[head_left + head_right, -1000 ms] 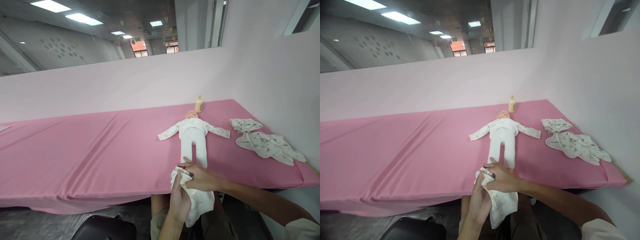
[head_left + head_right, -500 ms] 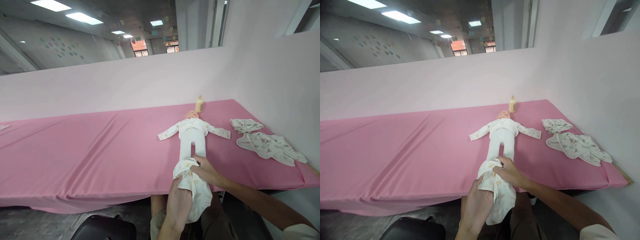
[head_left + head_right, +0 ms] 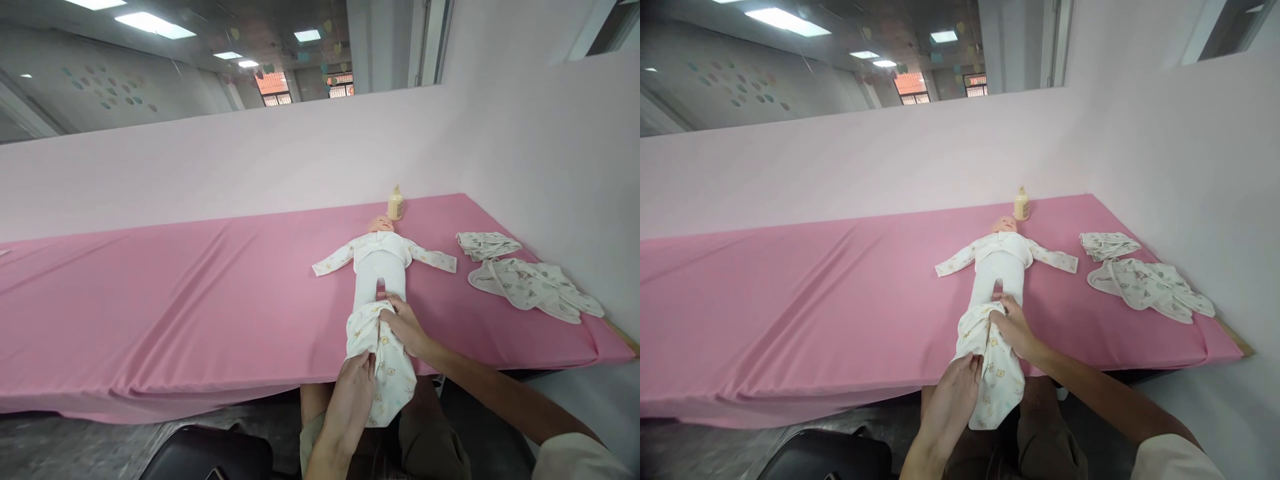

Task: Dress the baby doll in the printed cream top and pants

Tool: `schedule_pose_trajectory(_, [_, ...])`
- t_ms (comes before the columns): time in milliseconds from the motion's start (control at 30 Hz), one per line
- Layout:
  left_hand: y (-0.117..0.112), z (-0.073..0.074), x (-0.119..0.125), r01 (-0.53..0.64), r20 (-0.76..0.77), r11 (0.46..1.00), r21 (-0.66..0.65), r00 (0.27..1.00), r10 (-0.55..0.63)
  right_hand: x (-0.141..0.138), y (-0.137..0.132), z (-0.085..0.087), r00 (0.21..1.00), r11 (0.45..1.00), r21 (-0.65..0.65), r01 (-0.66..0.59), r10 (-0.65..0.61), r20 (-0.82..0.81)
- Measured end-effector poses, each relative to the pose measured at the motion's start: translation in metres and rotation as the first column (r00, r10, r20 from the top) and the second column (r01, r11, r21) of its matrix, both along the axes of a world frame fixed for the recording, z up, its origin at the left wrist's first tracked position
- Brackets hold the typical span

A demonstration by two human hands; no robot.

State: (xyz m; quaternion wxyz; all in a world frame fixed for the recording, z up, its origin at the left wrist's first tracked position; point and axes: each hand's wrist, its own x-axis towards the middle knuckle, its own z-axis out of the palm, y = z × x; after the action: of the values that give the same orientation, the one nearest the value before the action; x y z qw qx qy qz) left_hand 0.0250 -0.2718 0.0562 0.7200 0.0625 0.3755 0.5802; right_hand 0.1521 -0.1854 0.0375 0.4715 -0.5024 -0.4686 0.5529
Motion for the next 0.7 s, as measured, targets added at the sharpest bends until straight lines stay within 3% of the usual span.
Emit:
schedule_pose_trajectory(133, [0.0, -0.006, 0.001, 0.003, -0.109, 1.0, 0.029, 0.994, 0.0, -0.005, 0.005, -0.003, 0.997, 1.0, -0.013, 0.002, -0.002, 0.073])
schedule_pose_trajectory(233, [-0.004, -0.008, 0.004, 0.117, -0.292, 0.986, 0.116, 0.953, -0.079, -0.007, 0.01, -0.002, 0.977, 0.997, 0.08, 0.022, -0.039, 0.211])
schedule_pose_trajectory(300, [-0.007, -0.01, 0.003, 0.212, -0.467, 0.961, 0.179, 0.878, -0.107, -0.008, 0.015, -0.001, 0.956, 0.994, 0.103, 0.03, -0.059, 0.286])
schedule_pose_trajectory(367, [-0.008, -0.015, -0.001, 0.257, -0.634, 0.942, 0.218, 0.771, -0.063, -0.008, 0.019, 0.0, 0.943, 0.994, 0.104, 0.017, -0.05, 0.329])
schedule_pose_trajectory(533, [-0.006, -0.029, -0.011, 0.186, -0.888, 0.964, 0.188, 0.451, 0.087, -0.011, 0.028, 0.0, 0.91, 0.996, 0.088, -0.021, -0.018, 0.414])
schedule_pose_trajectory(600, [-0.004, -0.03, -0.01, 0.131, -0.916, 0.974, 0.184, 0.383, 0.122, -0.013, 0.031, 0.0, 0.871, 0.992, 0.115, -0.048, -0.015, 0.491])
schedule_pose_trajectory(700, [0.001, -0.029, -0.006, 0.088, -0.912, 0.971, 0.224, 0.37, 0.177, -0.016, 0.033, 0.002, 0.802, 0.978, 0.179, -0.112, -0.017, 0.598])
